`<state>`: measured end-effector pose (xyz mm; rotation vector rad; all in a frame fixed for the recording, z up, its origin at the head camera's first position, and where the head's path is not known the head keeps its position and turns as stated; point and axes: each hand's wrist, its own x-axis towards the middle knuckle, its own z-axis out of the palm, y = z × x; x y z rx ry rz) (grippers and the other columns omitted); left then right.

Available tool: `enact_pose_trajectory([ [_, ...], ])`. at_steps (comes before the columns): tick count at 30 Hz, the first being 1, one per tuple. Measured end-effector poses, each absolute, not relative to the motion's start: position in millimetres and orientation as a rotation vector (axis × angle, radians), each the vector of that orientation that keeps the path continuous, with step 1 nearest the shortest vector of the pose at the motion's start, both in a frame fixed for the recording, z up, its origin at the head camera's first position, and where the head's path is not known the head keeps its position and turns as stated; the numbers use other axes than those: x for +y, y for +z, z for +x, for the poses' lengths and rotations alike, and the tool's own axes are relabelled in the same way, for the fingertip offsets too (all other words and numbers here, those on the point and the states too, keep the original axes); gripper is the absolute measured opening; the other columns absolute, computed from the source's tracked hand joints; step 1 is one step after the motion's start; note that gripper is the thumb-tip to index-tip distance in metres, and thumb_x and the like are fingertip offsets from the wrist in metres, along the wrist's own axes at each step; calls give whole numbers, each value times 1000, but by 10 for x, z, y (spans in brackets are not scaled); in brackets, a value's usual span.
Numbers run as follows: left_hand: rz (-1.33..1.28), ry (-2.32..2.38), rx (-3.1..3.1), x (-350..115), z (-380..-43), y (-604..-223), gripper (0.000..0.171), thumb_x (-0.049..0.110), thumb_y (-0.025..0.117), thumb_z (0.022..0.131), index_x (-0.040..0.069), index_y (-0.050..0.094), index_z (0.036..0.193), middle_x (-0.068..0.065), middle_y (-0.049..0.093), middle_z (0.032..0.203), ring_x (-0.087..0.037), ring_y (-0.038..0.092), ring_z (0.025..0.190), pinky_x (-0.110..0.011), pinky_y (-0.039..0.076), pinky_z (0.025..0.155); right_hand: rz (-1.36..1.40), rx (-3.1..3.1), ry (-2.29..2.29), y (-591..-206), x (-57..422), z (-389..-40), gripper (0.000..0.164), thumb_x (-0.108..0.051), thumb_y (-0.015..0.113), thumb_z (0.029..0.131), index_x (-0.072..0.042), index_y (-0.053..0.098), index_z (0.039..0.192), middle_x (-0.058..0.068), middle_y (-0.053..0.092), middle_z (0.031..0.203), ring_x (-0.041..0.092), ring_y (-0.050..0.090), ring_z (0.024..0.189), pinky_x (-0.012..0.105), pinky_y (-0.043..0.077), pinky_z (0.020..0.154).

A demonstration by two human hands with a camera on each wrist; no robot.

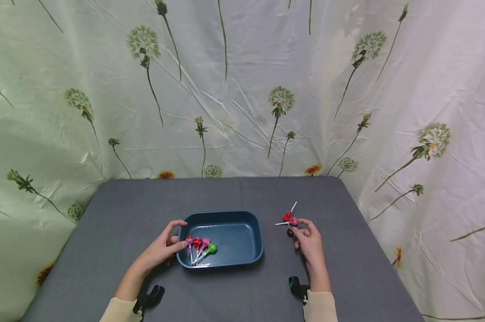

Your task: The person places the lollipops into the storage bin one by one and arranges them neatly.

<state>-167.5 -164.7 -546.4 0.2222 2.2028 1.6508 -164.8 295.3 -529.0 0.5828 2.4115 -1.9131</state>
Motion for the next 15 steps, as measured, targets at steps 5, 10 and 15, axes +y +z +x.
enact_pose_trajectory([
  [5,218,1648,2204,-1640,-1676,-5459,59,28,69,104,26,34,151,2,52,72,-12,43,53,-27,41,50,601,2424,-1882,-5329,2976,-1729,41,-18,63,106,-9,51,145,-11,62,77,6,51,52,23,36,48],
  [10,228,1654,2195,-1646,-1677,-5457,60,29,69,103,24,33,151,0,54,74,-12,43,53,-27,41,49,593,2442,-1857,-5361,2991,-1805,40,-19,63,107,-8,51,144,-10,60,74,6,49,51,24,36,47],
  [15,230,1645,2202,-1659,-1678,-5465,60,30,69,104,25,33,151,-1,55,76,-13,43,54,-27,42,50,610,2429,-1850,-5390,2997,-1865,38,-17,64,105,-6,53,140,-10,57,69,6,48,49,23,33,45],
])
